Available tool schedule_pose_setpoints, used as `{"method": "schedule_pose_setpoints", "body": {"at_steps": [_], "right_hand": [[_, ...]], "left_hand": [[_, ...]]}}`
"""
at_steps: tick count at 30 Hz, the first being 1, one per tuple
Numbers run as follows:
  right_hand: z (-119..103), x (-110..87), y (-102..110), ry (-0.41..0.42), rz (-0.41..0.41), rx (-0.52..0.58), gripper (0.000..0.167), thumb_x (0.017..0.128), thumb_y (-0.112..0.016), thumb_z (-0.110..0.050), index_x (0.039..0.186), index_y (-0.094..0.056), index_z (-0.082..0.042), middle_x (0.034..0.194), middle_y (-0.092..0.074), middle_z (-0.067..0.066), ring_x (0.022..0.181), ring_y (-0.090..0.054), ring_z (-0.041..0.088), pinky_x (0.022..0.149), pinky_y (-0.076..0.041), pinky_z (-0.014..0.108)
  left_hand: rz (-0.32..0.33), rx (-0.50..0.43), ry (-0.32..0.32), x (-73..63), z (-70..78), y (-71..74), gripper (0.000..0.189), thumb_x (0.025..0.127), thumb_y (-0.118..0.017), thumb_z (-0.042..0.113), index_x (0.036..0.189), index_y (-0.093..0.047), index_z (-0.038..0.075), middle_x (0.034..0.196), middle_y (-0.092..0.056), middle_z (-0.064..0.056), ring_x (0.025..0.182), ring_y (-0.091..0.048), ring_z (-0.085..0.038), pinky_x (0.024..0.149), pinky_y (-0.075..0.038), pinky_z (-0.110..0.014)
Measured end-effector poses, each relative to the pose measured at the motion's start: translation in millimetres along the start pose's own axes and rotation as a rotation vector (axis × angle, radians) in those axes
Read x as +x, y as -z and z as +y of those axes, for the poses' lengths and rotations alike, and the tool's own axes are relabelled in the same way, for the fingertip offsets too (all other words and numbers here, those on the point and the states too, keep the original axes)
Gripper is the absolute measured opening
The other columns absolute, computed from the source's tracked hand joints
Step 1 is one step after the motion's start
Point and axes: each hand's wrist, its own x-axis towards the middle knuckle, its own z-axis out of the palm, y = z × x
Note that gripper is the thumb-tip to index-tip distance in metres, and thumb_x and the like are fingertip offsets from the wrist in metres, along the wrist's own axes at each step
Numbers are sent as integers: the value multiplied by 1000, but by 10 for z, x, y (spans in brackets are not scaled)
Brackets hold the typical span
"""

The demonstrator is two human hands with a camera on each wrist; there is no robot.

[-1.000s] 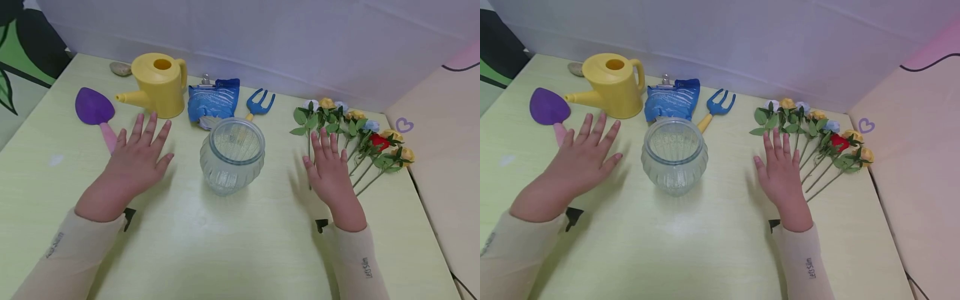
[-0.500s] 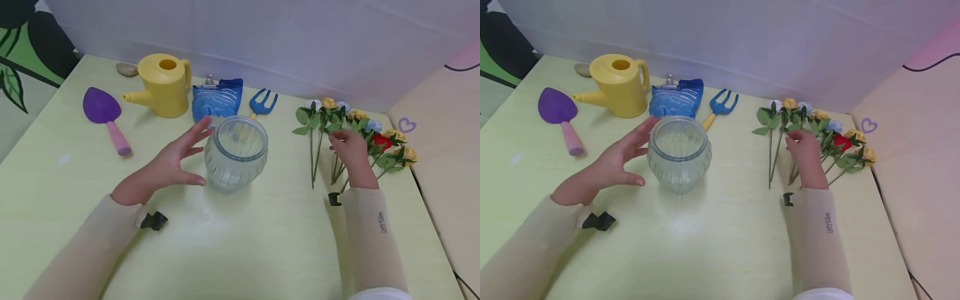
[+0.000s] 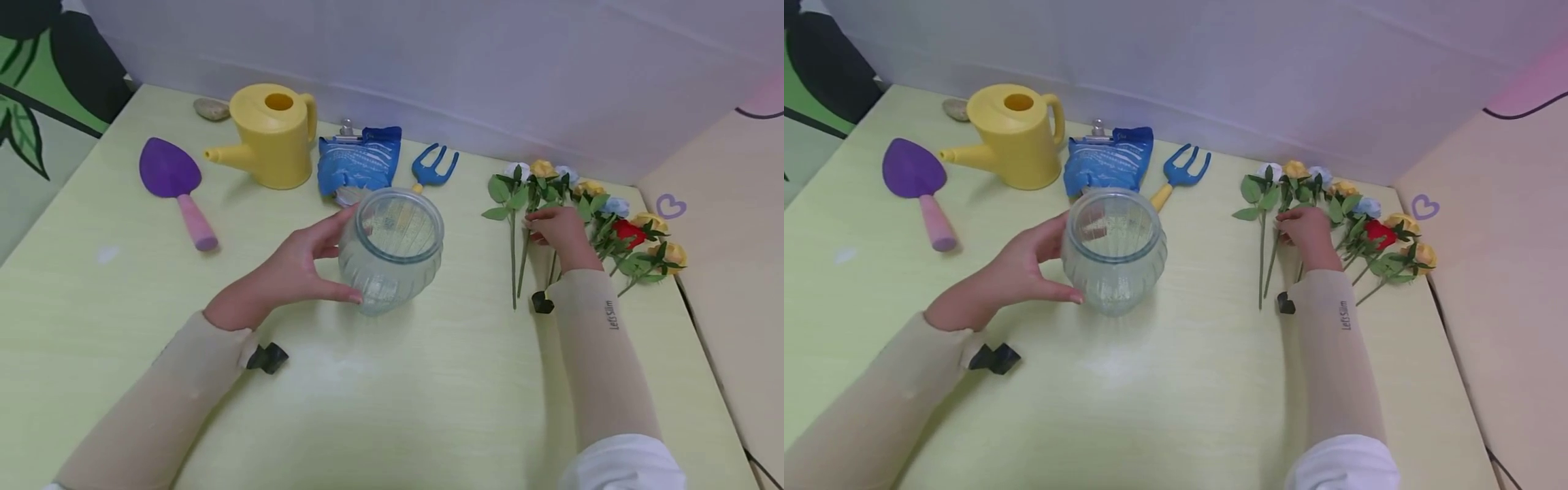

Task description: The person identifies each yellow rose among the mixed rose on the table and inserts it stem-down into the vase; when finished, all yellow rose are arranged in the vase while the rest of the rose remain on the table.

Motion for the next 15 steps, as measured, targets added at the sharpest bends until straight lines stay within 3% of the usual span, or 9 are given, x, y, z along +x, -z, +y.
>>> {"method": "schedule_pose_setpoints", "body": {"at_steps": [6,10,15], "right_hand": [[21,-60,103,-5,-26,49,40,94,-54,-25,127,-54,-2,115,-57,12,81,-59,12,85,-49,37],[-54,-147,228,8,-1,111,43,92,-57,-28,128,-54,-4,97,-63,-4,77,-60,5,88,-47,38],[-244,-296,353,27,68,253,44,88,-63,-29,124,-57,-5,88,-62,-12,73,-61,3,77,-50,24]], "left_hand": [[3,11,32,8,18,-7,104,64,-86,20,147,-25,30,141,-41,2,126,-42,-20,97,-42,-42],[6,18,22,8,32,-1,102,64,-86,21,146,-26,29,138,-45,1,124,-45,-21,95,-44,-41],[9,10,29,-3,33,7,102,64,-86,18,146,-27,28,136,-46,0,122,-46,-21,95,-44,-41]]}}
